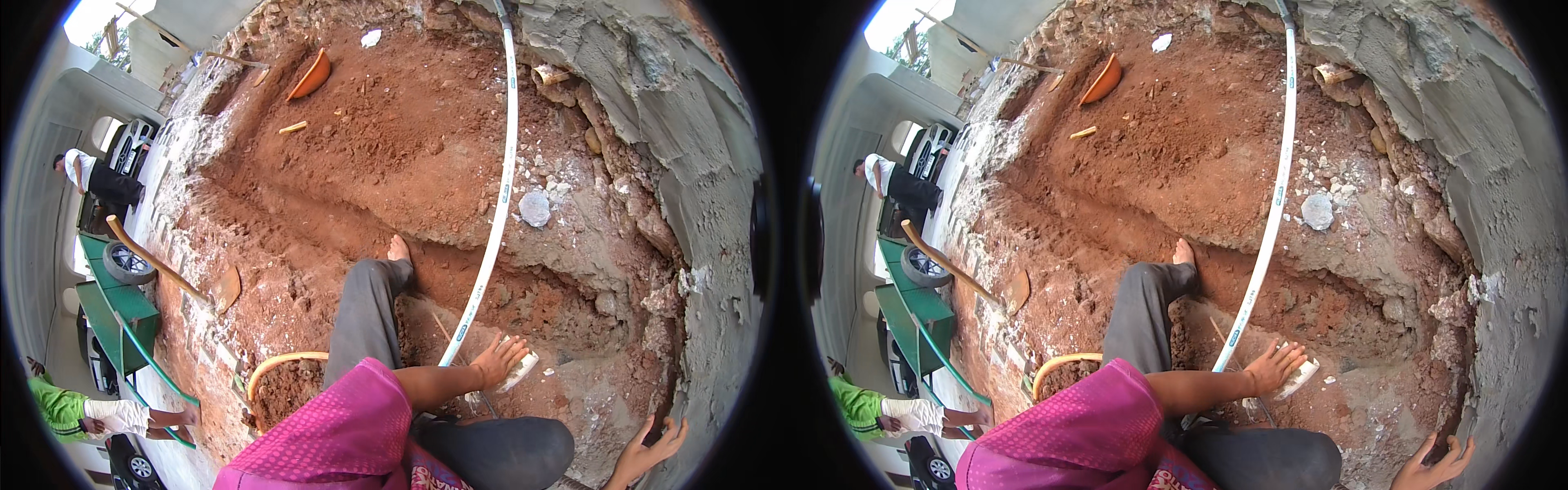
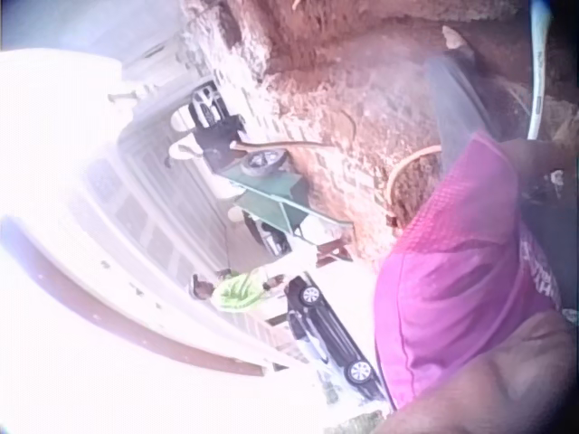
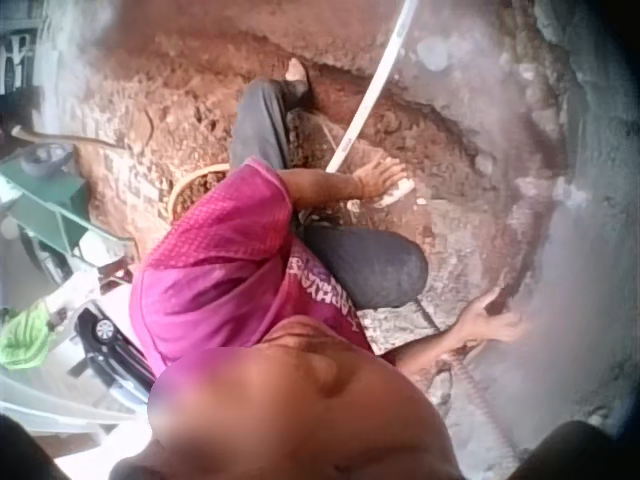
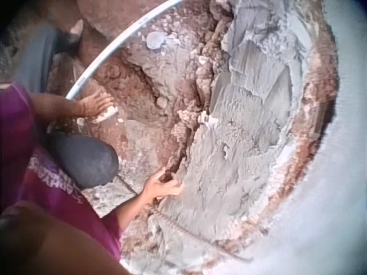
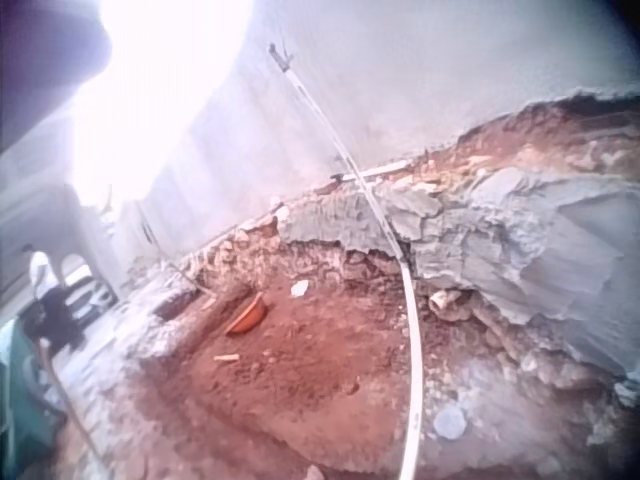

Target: The person digs soil in an excavation pit using a hoe and a pickaxe. They also use a rebar to break up the ground while sitting and transfer the excavated soil into a wheelbarrow using a basin.

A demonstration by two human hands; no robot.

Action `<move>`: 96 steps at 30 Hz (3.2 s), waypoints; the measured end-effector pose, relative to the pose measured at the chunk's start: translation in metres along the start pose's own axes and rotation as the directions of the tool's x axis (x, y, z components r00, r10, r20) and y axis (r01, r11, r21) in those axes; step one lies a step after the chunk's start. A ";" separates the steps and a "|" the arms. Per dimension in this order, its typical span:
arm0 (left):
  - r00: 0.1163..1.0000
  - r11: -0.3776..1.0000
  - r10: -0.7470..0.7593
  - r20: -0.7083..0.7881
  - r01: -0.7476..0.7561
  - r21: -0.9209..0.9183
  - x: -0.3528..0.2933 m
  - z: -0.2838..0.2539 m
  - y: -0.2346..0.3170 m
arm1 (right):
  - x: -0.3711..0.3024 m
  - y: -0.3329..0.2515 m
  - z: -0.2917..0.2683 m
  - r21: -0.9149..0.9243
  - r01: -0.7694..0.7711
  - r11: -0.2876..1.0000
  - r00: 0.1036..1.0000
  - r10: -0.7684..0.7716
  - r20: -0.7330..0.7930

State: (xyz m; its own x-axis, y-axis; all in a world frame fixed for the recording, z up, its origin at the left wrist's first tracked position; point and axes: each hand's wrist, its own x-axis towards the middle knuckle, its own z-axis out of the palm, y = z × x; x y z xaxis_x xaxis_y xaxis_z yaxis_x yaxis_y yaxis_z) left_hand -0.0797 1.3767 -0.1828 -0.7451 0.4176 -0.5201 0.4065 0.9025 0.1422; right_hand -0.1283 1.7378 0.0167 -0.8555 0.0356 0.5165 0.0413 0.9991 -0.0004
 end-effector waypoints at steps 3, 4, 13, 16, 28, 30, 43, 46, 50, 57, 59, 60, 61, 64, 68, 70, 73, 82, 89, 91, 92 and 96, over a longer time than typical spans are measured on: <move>0.999 0.995 0.052 -0.014 -0.053 -0.087 -0.001 -0.009 -0.009 | 0.038 -0.058 -0.026 0.010 0.145 0.989 0.989 -0.145 0.035; 0.998 0.988 0.066 -0.007 -0.067 -0.139 0.003 -0.002 -0.009 | 0.051 -0.077 -0.034 0.021 0.181 0.983 0.982 -0.182 0.045; 0.969 0.726 0.247 -0.008 -0.191 -0.661 -0.072 -0.121 -0.147 | 0.136 -0.228 -0.091 0.123 0.049 0.991 0.923 -0.093 0.374; 0.879 0.634 -0.105 -0.465 -0.301 -0.712 -0.164 -0.170 -0.245 | 0.152 -0.291 -0.109 0.191 0.146 0.971 0.862 -0.219 0.457; -0.149 -0.150 -0.972 0.184 0.989 0.010 -0.712 -0.282 -0.607 | 0.247 -0.542 -0.168 0.329 -0.168 0.929 0.401 -0.241 0.884; -0.378 -0.349 -0.920 0.101 0.910 0.224 -0.796 -0.290 -0.612 | 0.254 -0.580 -0.165 0.443 -0.098 0.891 0.557 -0.320 0.766; -0.157 -0.812 -0.444 0.882 0.486 -0.323 -0.920 -0.133 -0.537 | 0.298 -0.723 -0.145 0.714 0.118 0.690 0.580 -0.632 0.514; -0.094 -0.910 -0.392 0.915 -0.110 -0.401 -0.907 -0.159 -0.500 | 0.291 -0.734 -0.149 0.741 0.062 0.669 0.596 -0.620 0.510; -0.001 -0.788 -0.361 0.933 -0.535 -0.306 -0.882 -0.141 -0.475 | 0.280 -0.730 -0.138 0.710 -0.027 0.704 0.541 -0.587 0.602; 0.274 -0.633 -0.376 0.885 -0.774 -0.029 -0.844 -0.136 -0.489 | 0.286 -0.765 -0.146 0.726 -0.049 0.686 0.474 -0.624 0.622; 0.211 -0.459 -0.426 0.880 -0.889 -0.009 -0.856 -0.119 -0.489 | 0.284 -0.786 -0.141 0.765 -0.064 0.641 0.434 -0.673 0.599; 0.207 -0.435 -0.445 0.871 -0.901 -0.008 -0.831 -0.118 -0.498 | 0.286 -0.780 -0.136 0.755 -0.065 0.653 0.425 -0.666 0.613; 0.403 -0.507 -0.489 0.773 -0.853 0.124 -0.820 -0.120 -0.506 | 0.288 -0.778 -0.133 0.751 -0.091 0.654 0.417 -0.660 0.625; 0.173 -0.480 -0.536 0.826 -0.868 -0.129 -0.798 -0.135 -0.532 | 0.284 -0.786 -0.128 0.780 -0.155 0.607 0.440 -0.664 0.604; 0.201 -0.744 -0.662 0.722 -0.297 -0.599 -0.726 -0.229 -0.540 | 0.267 -0.762 -0.121 0.789 -0.264 0.555 0.533 -0.597 0.599; 0.288 -0.656 -0.718 0.633 0.023 -0.754 -0.692 -0.280 -0.529 | 0.258 -0.750 -0.119 0.734 -0.430 0.525 0.507 -0.533 0.678; 0.482 -0.307 -0.739 0.471 0.382 -0.872 -0.653 -0.334 -0.510 | 0.241 -0.734 -0.112 0.679 -0.568 0.465 0.495 -0.467 0.733; 0.872 0.578 -0.471 0.133 0.419 -0.700 -0.551 -0.439 -0.494 | 0.200 -0.682 -0.100 0.504 -0.815 0.287 0.457 -0.217 0.863; 0.947 0.800 -0.320 0.039 0.292 -0.524 -0.502 -0.494 -0.471 | 0.210 -0.624 -0.129 -0.149 -0.679 -0.719 0.135 -0.322 0.937; 0.962 0.835 -0.270 0.031 0.249 -0.491 -0.490 -0.501 -0.462 | 0.214 -0.601 -0.149 -0.199 -0.345 -0.917 0.313 -0.312 0.897; 0.970 0.850 -0.241 0.022 0.222 -0.478 -0.482 -0.504 -0.457 | 0.221 -0.596 -0.158 -0.135 -0.239 -0.962 0.304 -0.206 0.930; 0.991 0.925 -0.061 0.119 0.100 -0.367 -0.426 -0.503 -0.447 | 0.213 -0.566 -0.163 0.208 -0.245 -0.947 -0.239 0.267 0.934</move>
State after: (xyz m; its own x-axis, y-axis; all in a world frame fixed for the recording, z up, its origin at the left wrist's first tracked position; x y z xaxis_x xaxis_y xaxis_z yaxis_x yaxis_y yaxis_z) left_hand -0.2096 0.8487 0.3992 -0.7003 0.3467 -0.6240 0.1072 0.9153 0.3882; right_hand -0.2494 1.1766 0.2668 -0.2662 0.2777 -0.9230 0.0630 -0.9505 -0.3042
